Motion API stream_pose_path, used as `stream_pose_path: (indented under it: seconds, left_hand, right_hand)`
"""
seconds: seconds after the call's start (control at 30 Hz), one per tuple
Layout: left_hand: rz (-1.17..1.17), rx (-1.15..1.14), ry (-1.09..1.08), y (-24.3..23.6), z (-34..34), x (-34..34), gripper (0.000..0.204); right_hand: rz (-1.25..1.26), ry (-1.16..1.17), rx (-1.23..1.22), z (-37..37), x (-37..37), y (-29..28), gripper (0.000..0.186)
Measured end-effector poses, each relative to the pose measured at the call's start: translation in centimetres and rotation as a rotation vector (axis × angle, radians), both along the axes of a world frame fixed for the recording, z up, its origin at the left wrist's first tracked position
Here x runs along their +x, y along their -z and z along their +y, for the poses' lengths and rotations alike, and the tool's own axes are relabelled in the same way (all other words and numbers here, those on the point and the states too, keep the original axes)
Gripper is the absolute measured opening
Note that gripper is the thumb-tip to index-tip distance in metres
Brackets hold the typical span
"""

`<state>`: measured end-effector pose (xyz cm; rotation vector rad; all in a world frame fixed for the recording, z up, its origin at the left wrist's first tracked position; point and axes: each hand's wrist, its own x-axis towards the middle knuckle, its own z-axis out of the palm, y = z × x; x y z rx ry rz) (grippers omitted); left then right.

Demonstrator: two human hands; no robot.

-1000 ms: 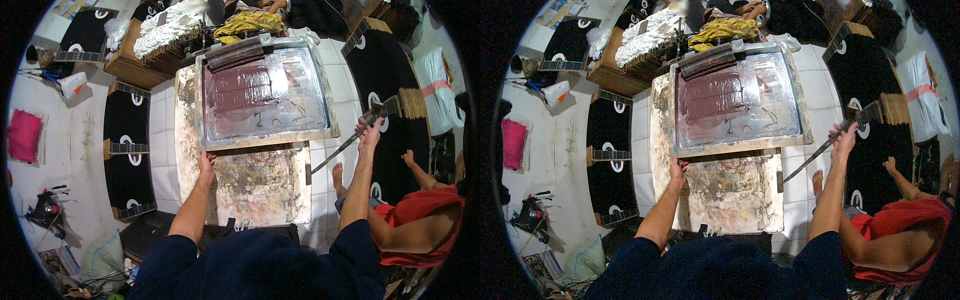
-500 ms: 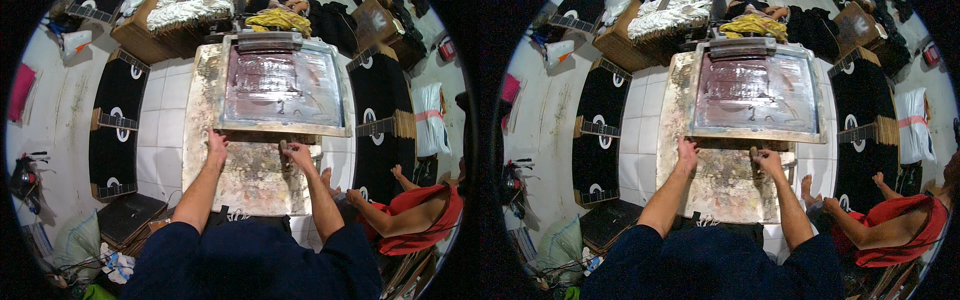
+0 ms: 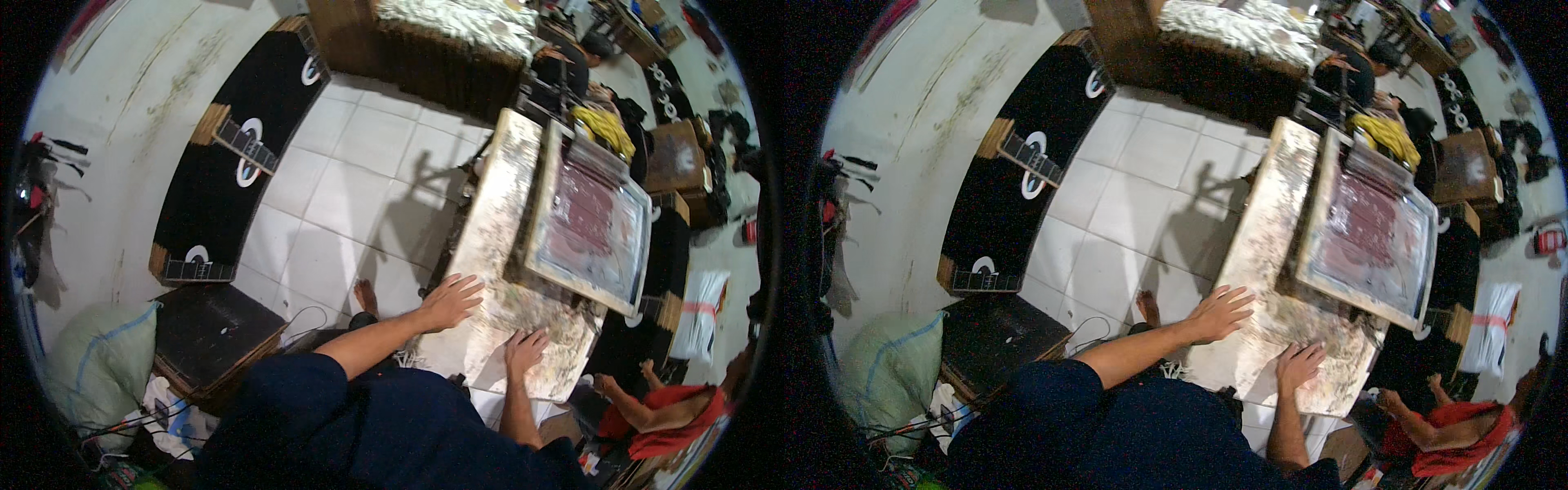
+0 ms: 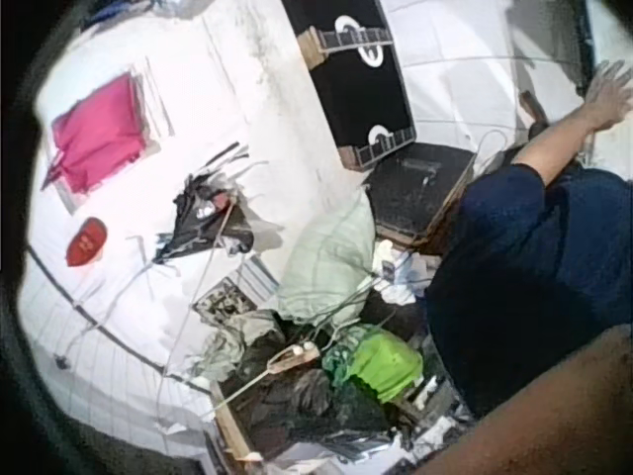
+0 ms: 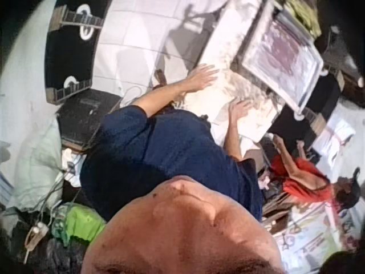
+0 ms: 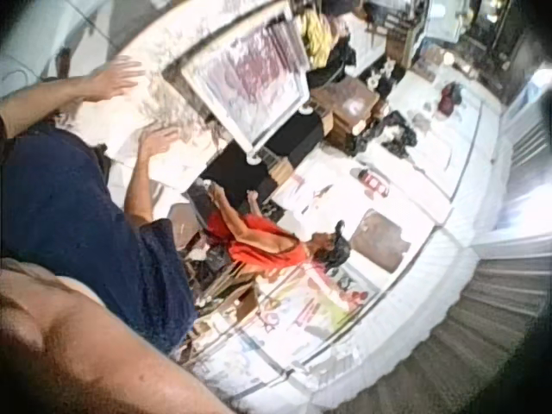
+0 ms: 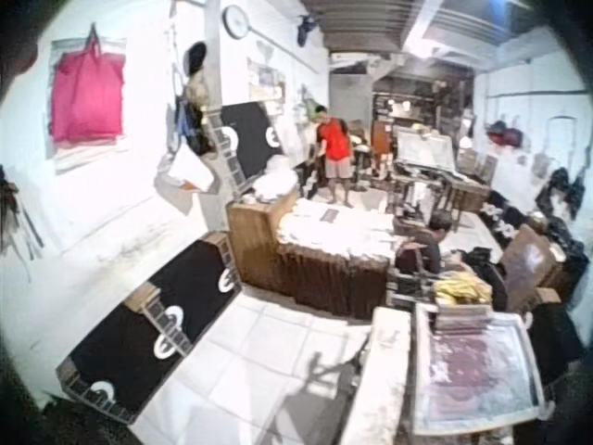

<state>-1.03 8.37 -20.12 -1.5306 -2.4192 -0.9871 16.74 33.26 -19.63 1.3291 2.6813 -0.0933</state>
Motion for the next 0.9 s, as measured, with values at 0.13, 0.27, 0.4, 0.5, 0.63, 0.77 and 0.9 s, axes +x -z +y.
stream_pose_path:
  seconds: [0.13, 0.27, 0.4, 0.5, 0.63, 0.77, 0.9]
  left_hand:
    - [-0.339, -0.159, -0.301, 3.3, -15.8, -1.3, 0.058]
    - [-1.234, -0.548, -1.179, 10.1, -35.3, -3.0, 0.064]
    - [-1.228, -0.407, -1.833, 11.4, -49.4, -2.8, 0.051]
    - [-1.107, -0.503, -1.502, 10.9, -52.3, -4.1, 0.048]
    - [-1.294, -0.298, -1.353, 11.2, -48.4, -9.8, 0.052]
    - [-1.461, -0.050, -1.169, 10.5, -41.1, -17.6, 0.054]
    - [-1.201, 0.018, -0.847, 8.0, -38.4, -26.4, 0.046]
  right_hand:
    - [-0.151, 0.080, -0.233, -3.9, -2.1, -0.1, 0.119]
    - [-0.280, 0.136, -0.352, -1.8, -3.6, 0.0, 0.141]
    - [-0.353, 0.097, -0.431, -0.1, -4.2, -0.3, 0.142]
    - [-0.237, 0.218, -0.576, -0.9, -6.8, -2.8, 0.098]
    - [0.314, 0.119, -1.030, -8.4, -16.3, -7.8, 0.046]
    - [0.911, 0.120, -2.044, -20.3, -32.5, -13.6, 0.063]
    - [0.819, 0.107, -2.583, -27.1, -47.4, -18.7, 0.078]
